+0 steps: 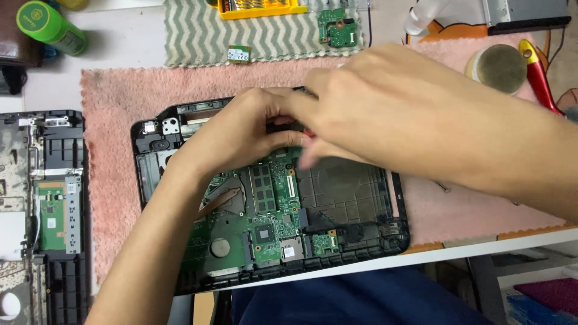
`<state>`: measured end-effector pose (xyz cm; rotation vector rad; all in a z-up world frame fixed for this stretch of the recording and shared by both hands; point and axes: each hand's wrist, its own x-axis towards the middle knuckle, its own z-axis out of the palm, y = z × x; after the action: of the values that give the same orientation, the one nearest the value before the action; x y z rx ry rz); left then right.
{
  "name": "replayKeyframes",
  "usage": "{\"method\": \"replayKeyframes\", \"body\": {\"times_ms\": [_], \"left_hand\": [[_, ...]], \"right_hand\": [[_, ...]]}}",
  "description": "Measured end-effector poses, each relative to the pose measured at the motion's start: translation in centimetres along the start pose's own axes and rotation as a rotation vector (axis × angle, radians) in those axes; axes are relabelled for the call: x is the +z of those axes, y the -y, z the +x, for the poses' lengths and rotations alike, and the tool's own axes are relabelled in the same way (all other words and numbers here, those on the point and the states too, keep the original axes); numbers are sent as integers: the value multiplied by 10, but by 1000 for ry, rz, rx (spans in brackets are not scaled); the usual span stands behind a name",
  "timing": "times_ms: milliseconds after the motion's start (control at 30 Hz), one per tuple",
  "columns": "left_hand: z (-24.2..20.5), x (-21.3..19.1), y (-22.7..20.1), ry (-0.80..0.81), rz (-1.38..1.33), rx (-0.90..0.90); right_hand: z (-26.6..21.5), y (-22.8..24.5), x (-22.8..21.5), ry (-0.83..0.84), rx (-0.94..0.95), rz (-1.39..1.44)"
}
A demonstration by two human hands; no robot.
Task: The person assembles a laptop by first securing a component on the motherboard with a screwdriver. They then pick up the motherboard, place it into the laptop chassis, and secure it with screws using the screwdriver.
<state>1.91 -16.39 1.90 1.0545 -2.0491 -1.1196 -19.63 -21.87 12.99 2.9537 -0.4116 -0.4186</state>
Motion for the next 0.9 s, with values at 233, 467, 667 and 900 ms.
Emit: {"method": "replayKeyframes", "body": {"times_ms": [233, 467, 667, 900], "left_hand": [[1, 1, 5, -2, 33, -49], [-2, 2, 3, -5, -20, -97], [-10, -6, -18, -69, 16, -297], [-4, -4, -36, -442, -815, -712]], "right_hand": [[17, -10, 31, 99, 6, 90], [9, -3, 6, 128, -7, 111], [-30, -21, 51, -26, 35, 404], [-121, -19, 117, -675, 638, 730]]}}
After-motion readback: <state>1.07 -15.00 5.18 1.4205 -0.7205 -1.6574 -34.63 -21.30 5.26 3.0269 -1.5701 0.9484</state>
